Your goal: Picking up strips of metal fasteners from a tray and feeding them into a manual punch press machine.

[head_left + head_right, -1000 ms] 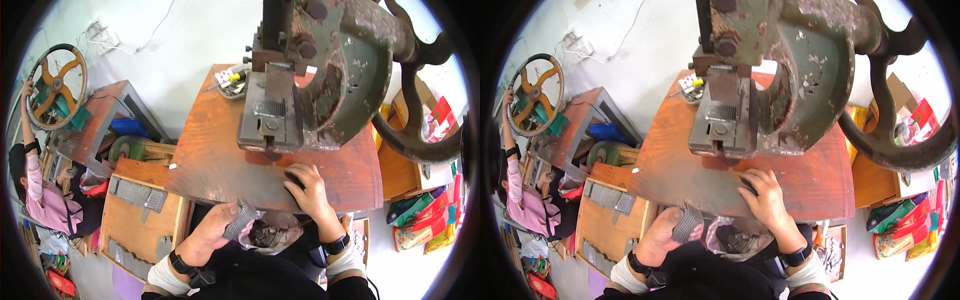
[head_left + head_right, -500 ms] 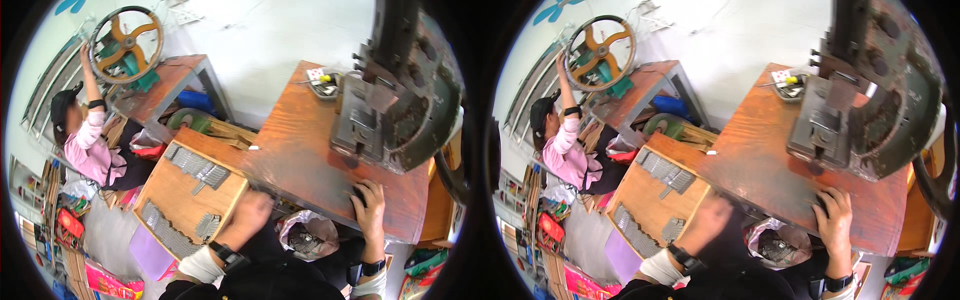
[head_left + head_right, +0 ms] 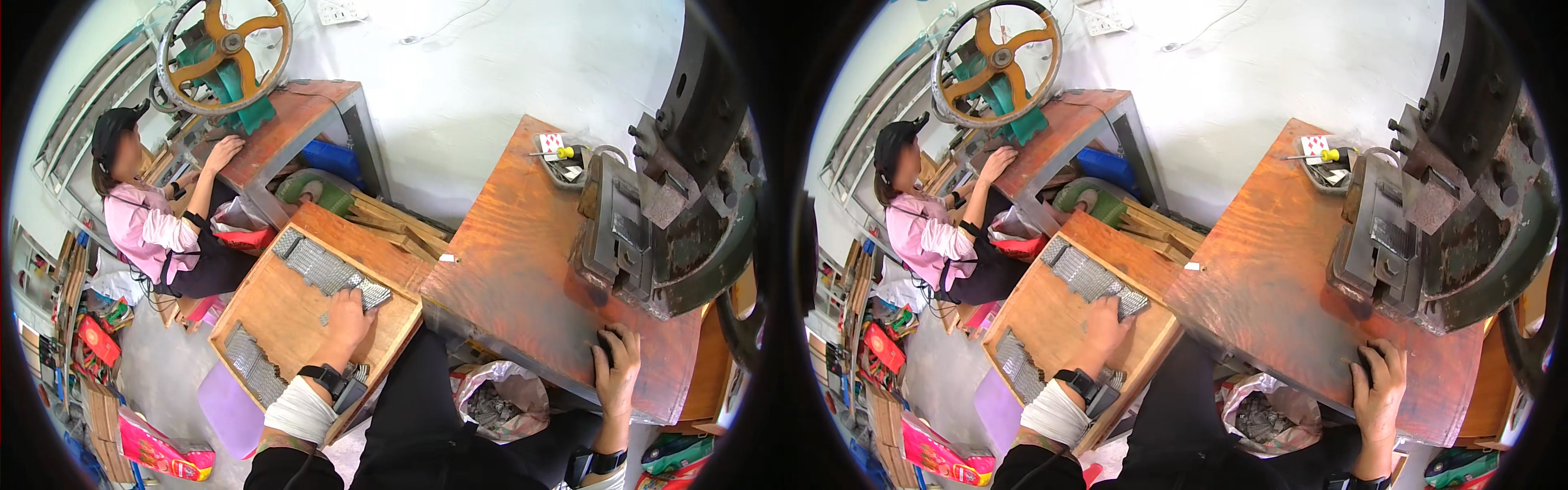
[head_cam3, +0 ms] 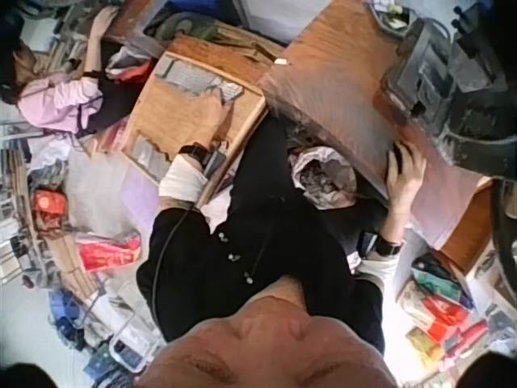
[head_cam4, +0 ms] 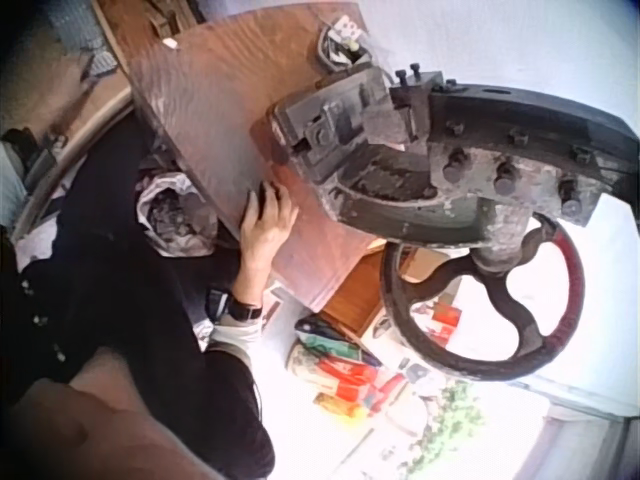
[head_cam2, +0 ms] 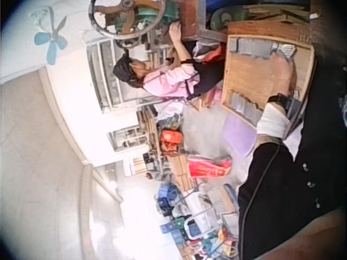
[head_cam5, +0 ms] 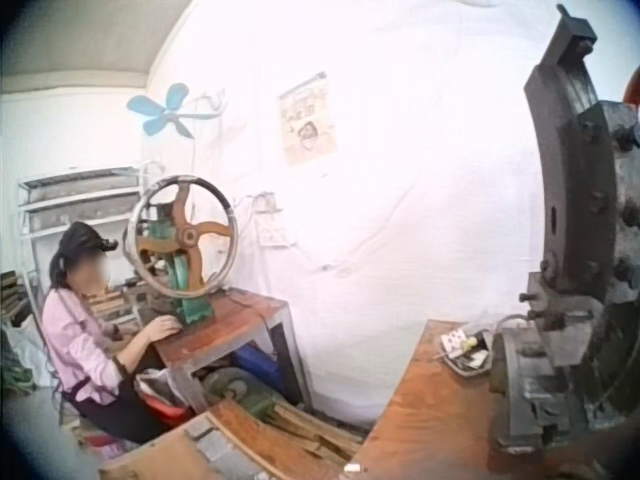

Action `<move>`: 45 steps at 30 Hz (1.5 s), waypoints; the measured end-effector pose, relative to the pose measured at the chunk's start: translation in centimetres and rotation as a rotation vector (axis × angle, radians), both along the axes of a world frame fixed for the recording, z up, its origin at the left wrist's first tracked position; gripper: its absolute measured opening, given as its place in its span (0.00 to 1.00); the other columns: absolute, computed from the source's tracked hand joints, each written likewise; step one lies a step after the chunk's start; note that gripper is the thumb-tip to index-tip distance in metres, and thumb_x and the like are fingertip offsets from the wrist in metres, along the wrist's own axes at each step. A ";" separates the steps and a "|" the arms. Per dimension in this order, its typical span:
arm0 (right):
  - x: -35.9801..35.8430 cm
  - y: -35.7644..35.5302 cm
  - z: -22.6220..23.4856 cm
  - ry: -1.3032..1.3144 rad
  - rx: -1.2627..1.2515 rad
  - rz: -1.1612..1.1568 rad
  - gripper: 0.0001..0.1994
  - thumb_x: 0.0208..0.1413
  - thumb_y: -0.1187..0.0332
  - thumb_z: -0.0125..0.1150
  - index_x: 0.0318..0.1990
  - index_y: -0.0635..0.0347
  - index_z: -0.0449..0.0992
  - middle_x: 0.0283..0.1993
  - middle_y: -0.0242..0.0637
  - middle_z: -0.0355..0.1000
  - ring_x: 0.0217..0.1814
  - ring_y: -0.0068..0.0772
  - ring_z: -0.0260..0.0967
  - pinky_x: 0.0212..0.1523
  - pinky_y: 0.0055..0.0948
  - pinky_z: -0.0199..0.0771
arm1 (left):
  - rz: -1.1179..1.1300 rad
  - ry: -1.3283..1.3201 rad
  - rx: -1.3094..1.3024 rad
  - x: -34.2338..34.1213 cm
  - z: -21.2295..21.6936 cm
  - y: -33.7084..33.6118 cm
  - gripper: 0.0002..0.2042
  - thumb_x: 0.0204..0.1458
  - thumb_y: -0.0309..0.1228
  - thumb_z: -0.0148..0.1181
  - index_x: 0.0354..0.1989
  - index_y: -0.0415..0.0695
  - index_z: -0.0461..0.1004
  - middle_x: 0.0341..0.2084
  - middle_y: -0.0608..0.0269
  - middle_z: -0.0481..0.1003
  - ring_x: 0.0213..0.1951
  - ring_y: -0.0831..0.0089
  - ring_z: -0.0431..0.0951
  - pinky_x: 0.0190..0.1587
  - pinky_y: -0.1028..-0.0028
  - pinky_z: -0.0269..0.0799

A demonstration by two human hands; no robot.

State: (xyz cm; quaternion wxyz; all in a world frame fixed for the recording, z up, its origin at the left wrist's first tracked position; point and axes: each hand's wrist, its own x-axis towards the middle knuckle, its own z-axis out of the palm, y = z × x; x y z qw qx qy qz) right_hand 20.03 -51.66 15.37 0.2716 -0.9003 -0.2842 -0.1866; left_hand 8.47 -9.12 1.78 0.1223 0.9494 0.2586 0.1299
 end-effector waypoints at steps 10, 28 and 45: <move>-0.1 -0.5 0.6 -0.048 -0.008 -0.023 0.12 0.40 0.76 0.64 0.36 0.66 0.75 0.42 0.47 0.70 0.45 0.52 0.66 0.46 0.43 0.67 | 0.115 -0.147 -0.525 -0.2 0.9 1.3 0.20 0.42 0.40 0.65 0.35 0.34 0.77 0.26 0.46 0.78 0.28 0.58 0.79 0.34 0.63 0.74; 0.2 -1.7 -0.8 -0.103 0.068 0.043 0.13 0.41 0.69 0.66 0.37 0.60 0.77 0.44 0.40 0.71 0.49 0.45 0.66 0.49 0.41 0.67 | -0.466 0.017 -0.069 21.9 26.1 -25.8 0.20 0.40 0.43 0.65 0.32 0.36 0.79 0.32 0.46 0.78 0.38 0.54 0.79 0.42 0.63 0.74; 0.4 -2.1 -0.7 -0.097 0.144 0.072 0.15 0.40 0.70 0.66 0.39 0.62 0.76 0.45 0.40 0.71 0.48 0.45 0.66 0.49 0.40 0.68 | -0.787 -0.231 -0.830 23.2 23.3 -24.9 0.17 0.43 0.30 0.65 0.41 0.33 0.77 0.32 0.56 0.79 0.34 0.73 0.78 0.39 0.72 0.72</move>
